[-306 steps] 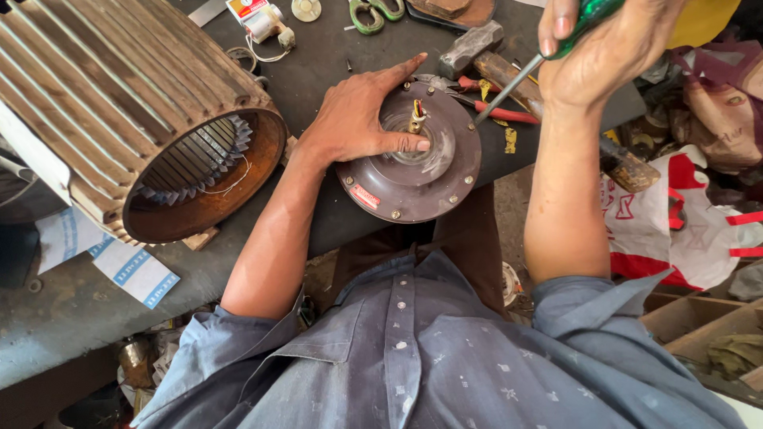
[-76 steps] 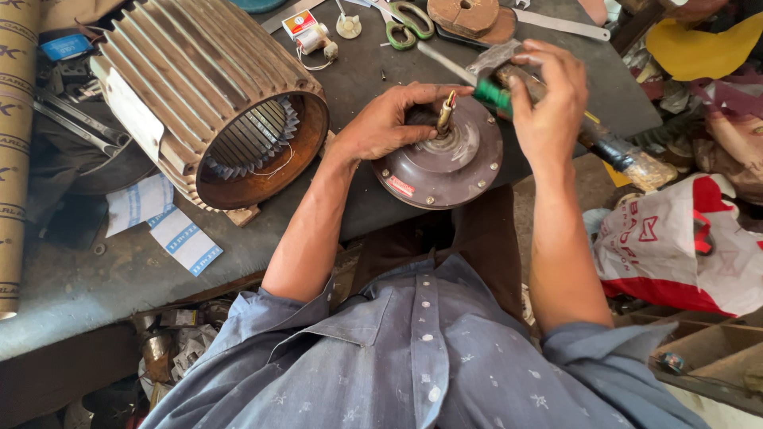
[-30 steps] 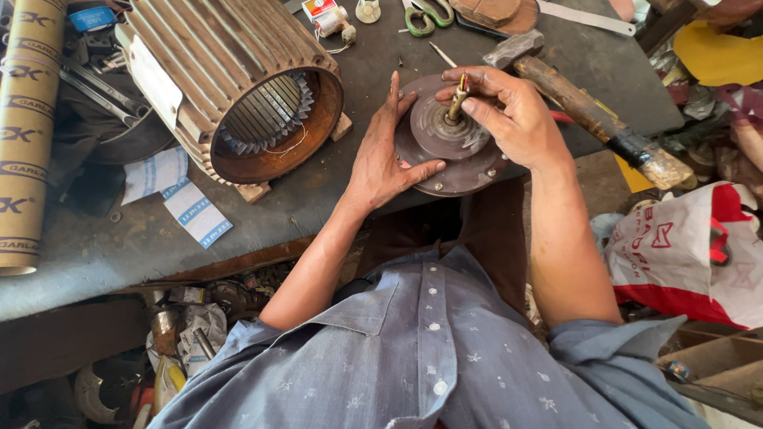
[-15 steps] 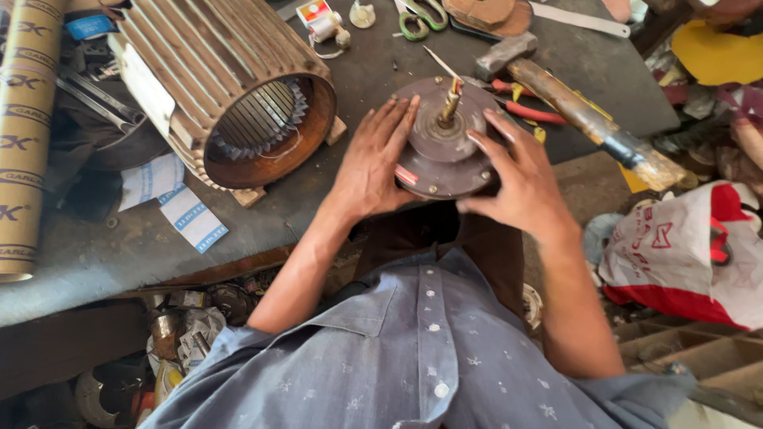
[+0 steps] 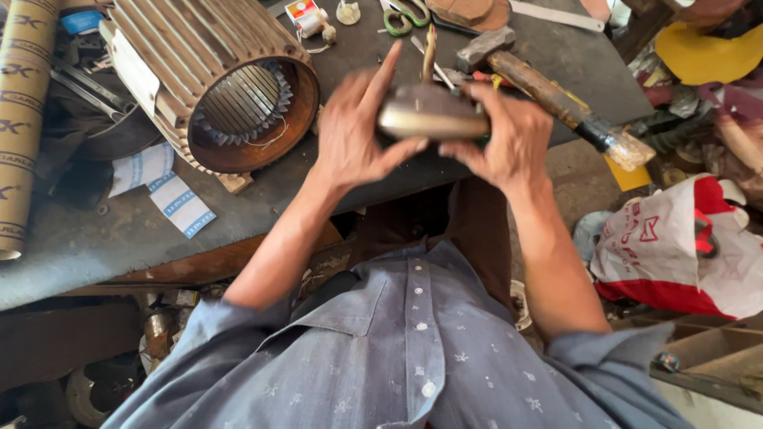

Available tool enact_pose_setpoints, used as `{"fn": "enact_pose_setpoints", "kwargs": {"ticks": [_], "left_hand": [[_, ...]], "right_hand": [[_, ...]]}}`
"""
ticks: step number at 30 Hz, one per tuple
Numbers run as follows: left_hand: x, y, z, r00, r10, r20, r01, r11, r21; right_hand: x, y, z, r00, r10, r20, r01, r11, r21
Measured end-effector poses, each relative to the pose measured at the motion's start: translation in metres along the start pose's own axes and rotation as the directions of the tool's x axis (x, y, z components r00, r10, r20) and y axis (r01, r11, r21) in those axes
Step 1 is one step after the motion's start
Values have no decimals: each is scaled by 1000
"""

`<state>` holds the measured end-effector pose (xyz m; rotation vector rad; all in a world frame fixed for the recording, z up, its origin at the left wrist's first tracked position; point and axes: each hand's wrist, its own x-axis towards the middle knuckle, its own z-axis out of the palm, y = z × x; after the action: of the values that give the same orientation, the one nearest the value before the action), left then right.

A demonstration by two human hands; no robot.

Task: The person handles a motor rotor and a bottle of liquid, then uses a hammer and screwdriver to work on the rotor's mounting plate. They insert and tighten screws into the rotor assembly on a cluttered workbench.

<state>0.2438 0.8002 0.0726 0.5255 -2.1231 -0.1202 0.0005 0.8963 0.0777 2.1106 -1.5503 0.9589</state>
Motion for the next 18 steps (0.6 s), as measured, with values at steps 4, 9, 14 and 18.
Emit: {"fn": "enact_pose_setpoints", "kwargs": {"ticks": [4,9,14,18], "left_hand": [[44,-12,23,990,105,-97,-108,994,-23],[86,-38,44,997,20,-72,-17,999,50],[110,-57,61,993,-9,-121,10,1000,4],[121,-68,69,992,24,-124,-27,999,-17]], "right_hand": [[20,21,-6,984,143,110,-157,978,139],[30,74,-26,921,293,258,-191,915,-356],[13,106,-12,780,442,443,-224,858,-462],[-6,113,-25,839,400,368,-273,896,-350]]}}
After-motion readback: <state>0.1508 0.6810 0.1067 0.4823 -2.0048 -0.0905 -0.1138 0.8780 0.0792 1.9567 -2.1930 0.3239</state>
